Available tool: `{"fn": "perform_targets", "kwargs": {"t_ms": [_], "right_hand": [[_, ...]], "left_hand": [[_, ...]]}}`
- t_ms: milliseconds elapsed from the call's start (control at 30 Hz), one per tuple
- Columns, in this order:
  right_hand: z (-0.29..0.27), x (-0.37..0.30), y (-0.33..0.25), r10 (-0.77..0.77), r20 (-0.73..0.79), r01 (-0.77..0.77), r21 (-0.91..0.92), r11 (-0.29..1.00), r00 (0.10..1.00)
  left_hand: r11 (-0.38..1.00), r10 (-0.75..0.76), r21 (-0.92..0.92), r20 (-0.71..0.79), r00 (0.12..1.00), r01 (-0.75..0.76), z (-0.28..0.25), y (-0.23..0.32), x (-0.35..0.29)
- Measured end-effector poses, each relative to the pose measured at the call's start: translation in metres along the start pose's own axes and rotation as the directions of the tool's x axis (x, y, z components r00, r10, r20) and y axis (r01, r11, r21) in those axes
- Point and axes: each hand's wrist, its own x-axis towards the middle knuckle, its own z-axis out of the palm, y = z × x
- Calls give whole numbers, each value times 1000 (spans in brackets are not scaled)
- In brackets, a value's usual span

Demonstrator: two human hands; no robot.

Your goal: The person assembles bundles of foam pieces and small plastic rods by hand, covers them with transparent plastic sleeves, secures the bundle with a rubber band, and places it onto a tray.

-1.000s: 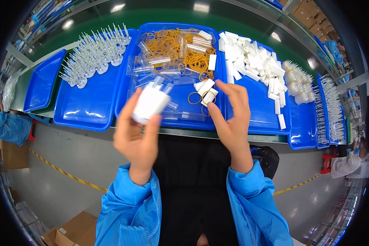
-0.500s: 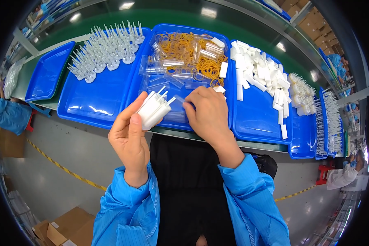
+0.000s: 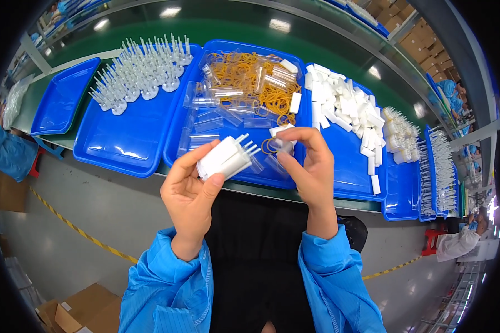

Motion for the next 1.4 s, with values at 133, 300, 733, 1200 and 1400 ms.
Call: {"fn": "perform_targets", "kwargs": {"t_ms": [133, 300, 733, 1200, 1400], "right_hand": [[-3, -16, -13, -67, 25, 55, 333, 941, 997], [-11, -27, -21, -97, 67, 69, 343, 937, 993], [-23, -47, -30, -172, 39, 175, -118, 977, 984], [-36, -66, -13, -91, -242, 150, 239, 959, 966], [-23, -63, -23, -3, -331, 78, 214, 974, 944]], "left_hand": [[996, 29, 81, 90, 996, -37, 17, -1, -9], [972, 69, 205, 214, 974, -114, 28, -3, -12], [990, -80, 126, 158, 984, 61, 37, -3, -10], [934, 48, 333, 231, 972, -125, 47, 0, -14], [891, 81, 420, 225, 971, -172, 49, -1, -16]]}}
